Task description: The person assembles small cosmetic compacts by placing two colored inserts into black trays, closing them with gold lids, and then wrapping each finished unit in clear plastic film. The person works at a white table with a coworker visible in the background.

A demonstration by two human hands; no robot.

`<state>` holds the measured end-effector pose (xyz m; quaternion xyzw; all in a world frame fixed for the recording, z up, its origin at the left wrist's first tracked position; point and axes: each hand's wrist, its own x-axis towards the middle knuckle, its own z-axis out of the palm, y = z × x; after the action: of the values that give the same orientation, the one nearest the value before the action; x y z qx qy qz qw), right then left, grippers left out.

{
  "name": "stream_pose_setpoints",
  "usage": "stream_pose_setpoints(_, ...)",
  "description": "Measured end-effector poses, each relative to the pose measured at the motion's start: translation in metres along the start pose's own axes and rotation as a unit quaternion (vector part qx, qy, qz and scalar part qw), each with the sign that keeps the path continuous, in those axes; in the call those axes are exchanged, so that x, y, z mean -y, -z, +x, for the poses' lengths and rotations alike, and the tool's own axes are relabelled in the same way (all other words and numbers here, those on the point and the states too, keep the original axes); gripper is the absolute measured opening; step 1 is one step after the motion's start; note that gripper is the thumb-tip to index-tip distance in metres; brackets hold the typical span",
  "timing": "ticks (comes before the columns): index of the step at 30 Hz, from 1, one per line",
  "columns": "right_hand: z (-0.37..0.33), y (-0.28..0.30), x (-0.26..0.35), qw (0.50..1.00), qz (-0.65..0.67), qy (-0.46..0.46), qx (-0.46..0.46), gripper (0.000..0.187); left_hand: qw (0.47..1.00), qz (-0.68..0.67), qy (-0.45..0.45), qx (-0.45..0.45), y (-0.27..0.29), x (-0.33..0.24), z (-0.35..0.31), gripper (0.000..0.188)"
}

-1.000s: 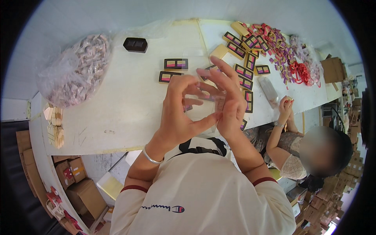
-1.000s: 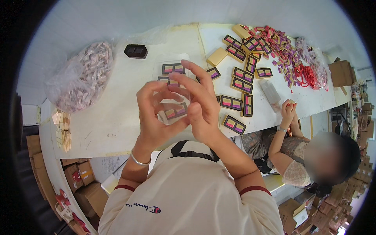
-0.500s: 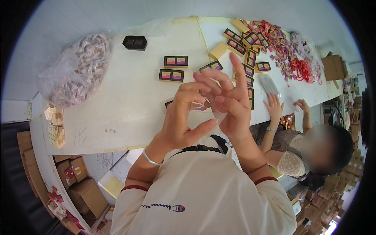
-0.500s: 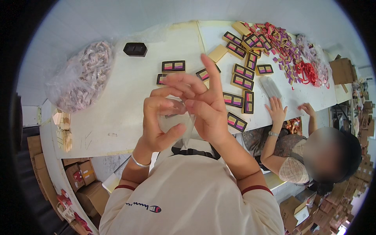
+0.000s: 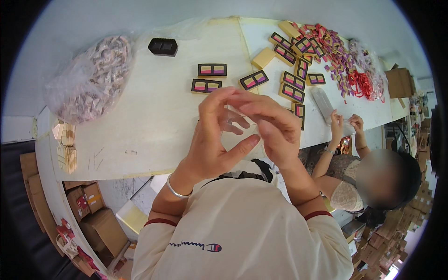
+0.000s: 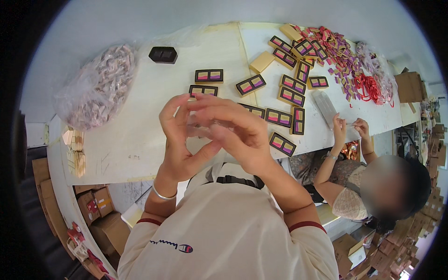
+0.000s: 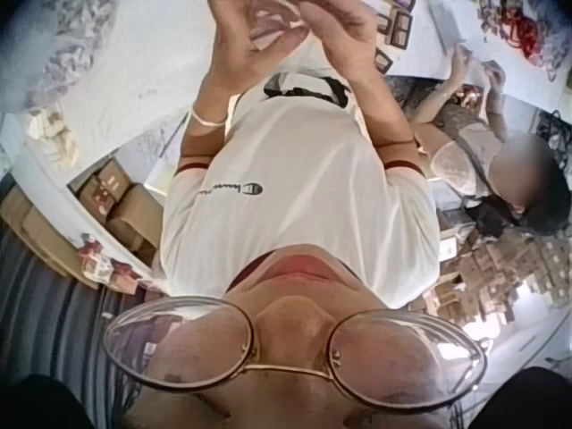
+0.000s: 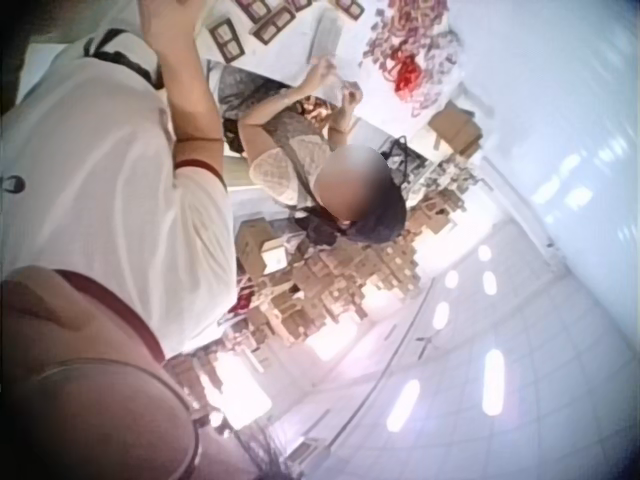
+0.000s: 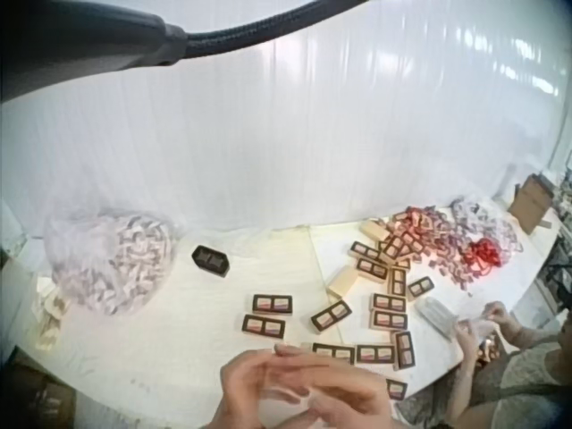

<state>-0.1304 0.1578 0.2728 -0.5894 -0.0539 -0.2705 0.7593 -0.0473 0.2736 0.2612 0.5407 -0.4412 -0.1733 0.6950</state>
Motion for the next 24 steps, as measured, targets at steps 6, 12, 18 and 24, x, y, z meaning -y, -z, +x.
stream_pose_setpoints(6, 0.000, 0.006, 0.008, 0.998, -0.024, 0.013, 0.052, 0.030, 0.998, 0.040, -0.009, 0.037, 0.004, -0.009, 0.003, 0.059)
stream_pose_setpoints(12, -0.004, 0.009, 0.012, 0.997, -0.029, -0.060, 0.029, 0.034, 0.997, 0.059, 0.006, 0.044, 0.004, -0.009, 0.004, 0.058)
stream_pose_setpoints(18, 0.000, 0.004, 0.019, 0.995, -0.073, -0.055, 0.037, 0.030, 0.998, 0.051, 0.010, 0.047, 0.006, -0.013, 0.004, 0.062)
stream_pose_setpoints(24, 0.003, 0.003, 0.022, 0.996, -0.056, -0.059, 0.037, 0.030, 0.994, 0.050, 0.007, 0.095, 0.011, -0.015, 0.003, 0.071)
